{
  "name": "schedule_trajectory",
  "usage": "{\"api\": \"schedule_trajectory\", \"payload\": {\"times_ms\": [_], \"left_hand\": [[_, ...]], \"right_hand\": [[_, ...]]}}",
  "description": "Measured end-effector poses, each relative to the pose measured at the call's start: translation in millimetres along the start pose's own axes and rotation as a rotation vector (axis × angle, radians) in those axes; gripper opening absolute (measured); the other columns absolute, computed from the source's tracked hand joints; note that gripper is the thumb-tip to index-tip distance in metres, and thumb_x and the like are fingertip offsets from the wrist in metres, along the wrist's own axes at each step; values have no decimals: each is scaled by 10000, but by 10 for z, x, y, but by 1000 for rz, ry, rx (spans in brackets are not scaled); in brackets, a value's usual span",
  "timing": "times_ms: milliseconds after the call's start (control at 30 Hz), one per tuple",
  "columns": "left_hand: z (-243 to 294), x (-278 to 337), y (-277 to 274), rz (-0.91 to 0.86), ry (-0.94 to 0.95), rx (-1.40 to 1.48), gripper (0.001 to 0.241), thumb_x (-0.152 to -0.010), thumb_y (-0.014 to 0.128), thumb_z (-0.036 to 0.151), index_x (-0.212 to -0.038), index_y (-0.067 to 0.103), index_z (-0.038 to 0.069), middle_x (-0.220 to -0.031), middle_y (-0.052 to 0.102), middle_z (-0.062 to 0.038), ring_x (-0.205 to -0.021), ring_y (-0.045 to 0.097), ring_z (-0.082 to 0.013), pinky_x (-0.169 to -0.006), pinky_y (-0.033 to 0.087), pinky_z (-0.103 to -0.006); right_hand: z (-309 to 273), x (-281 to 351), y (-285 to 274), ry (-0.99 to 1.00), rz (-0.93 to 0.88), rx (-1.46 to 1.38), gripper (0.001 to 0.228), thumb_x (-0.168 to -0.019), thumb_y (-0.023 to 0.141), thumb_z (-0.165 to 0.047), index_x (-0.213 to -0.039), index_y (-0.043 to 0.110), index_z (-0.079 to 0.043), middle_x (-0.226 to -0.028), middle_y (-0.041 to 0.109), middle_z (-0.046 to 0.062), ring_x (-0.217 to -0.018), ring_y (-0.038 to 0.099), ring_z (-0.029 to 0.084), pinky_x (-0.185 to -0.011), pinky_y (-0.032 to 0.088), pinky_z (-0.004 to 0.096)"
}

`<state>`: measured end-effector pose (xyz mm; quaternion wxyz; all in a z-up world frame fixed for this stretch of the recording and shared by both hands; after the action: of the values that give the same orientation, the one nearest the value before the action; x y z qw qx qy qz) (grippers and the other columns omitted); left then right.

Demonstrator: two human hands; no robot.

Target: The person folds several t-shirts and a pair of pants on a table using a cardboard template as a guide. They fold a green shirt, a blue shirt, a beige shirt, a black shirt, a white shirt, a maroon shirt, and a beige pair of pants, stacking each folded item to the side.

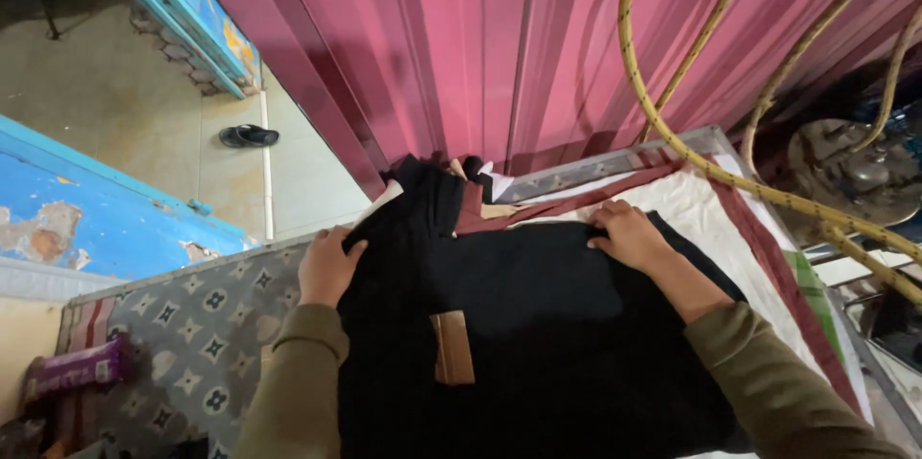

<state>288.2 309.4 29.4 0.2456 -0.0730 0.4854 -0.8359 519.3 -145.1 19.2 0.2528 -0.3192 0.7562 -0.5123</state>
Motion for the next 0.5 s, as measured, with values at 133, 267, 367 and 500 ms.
{"api": "schedule_trajectory", "payload": {"times_ms": [133,267,367,500], "left_hand": [[-13,-192,15,36,7,-3,240,-969,731,283,-1100,665,92,-1007,703,-172,-908,664,-400,-790,537,-492],[62,15,-536,150,75,225,202,-986,719,200,-1060,614,43,-929,696,-175,-805,682,-366,-720,542,-463],[60,370,-779,138,-42,262,297,-908,758,201,-1063,589,11,-900,685,-167,-762,686,-333,-694,529,-445],[87,622,-728,70,11,171,314,-841,811,187,-1039,642,11,-899,699,-159,-785,677,-306,-694,527,-411]], "right_hand": [[127,64,-23,-31,62,109,428,-657,858,-276,-1005,691,-91,-1116,675,131,-1133,612,359,-948,486,465],[142,330,-139,-52,29,78,310,-686,797,-147,-943,629,-104,-1020,691,90,-1075,657,316,-963,517,444],[7,575,-350,-122,182,38,324,-680,749,-71,-968,600,-82,-1000,664,111,-1030,630,348,-912,516,448],[-200,742,-408,-144,226,55,279,-676,734,-46,-920,604,-87,-965,659,89,-1012,634,334,-916,514,442]]}}
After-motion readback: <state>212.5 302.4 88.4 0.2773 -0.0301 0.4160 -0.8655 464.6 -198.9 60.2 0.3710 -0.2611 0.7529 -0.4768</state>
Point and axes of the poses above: each hand's wrist, its own x-axis away from the middle knuckle, its own y-axis out of the palm, z = x × y, the point moved 8 cm from there along -x, towards the middle knuckle
